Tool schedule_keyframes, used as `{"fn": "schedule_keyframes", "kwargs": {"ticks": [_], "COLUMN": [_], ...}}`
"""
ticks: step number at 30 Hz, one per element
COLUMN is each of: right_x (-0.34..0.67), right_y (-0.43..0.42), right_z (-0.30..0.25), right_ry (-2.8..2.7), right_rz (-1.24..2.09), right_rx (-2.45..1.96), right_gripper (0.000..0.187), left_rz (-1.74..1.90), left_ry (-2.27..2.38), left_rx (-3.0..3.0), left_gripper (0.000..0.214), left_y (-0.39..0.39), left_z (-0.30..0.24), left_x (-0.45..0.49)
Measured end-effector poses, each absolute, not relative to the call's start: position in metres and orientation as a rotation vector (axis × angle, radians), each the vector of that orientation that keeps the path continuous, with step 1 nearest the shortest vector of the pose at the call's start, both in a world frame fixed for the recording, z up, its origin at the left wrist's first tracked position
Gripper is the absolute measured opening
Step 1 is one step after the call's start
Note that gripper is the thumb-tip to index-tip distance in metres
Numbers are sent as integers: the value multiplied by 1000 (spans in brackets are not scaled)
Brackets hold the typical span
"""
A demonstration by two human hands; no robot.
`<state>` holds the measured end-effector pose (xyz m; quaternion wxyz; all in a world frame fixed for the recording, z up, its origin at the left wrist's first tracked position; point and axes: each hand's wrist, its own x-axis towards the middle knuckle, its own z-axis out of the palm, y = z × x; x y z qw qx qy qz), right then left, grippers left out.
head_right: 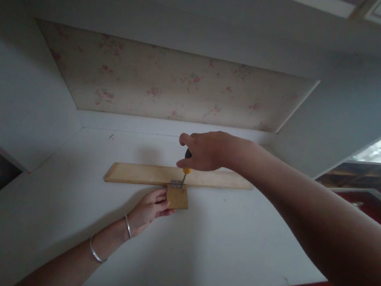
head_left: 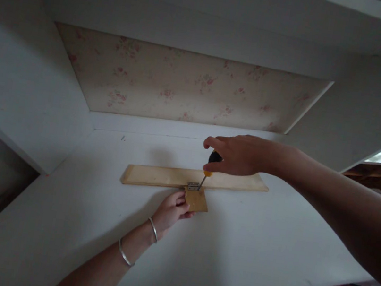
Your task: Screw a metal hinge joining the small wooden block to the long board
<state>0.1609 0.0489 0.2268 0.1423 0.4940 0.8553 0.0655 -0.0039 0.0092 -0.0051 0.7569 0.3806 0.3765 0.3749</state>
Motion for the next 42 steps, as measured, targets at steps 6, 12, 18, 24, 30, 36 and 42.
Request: {"fn": "schedule_keyframes", "kwargs": {"ticks": [6, 12, 18, 24, 30, 36, 42], "right_x": [161, 162, 163, 162, 165, 164, 166], "right_y": [48, 47, 47, 47, 49, 53, 55], "right_z": [224, 227, 226, 225, 223, 225, 225], "right_ry": [2403, 2507, 2436, 2391, 2518, 2429, 2500], "right_rz": [378, 199, 334, 351, 185, 350, 180], "right_rx": [1472, 1387, 1452, 1460, 1395, 1438, 1353], "right_gripper": [58, 47, 56, 58, 54, 57, 49], "left_rz": [820, 804, 813, 811, 807, 819, 811], "left_ry": [817, 842, 839, 824, 837, 834, 852], "left_rx": [825, 809, 810, 816, 824, 789, 794], "left_gripper": [30, 27, 28, 31, 30, 36, 35], "left_y": [10, 9, 9, 10, 11, 13, 14], "left_z": [-9, -4, -6, -6, -4, -4, -3], "left_x": [-4, -3, -3, -3, -2, 1, 3]}}
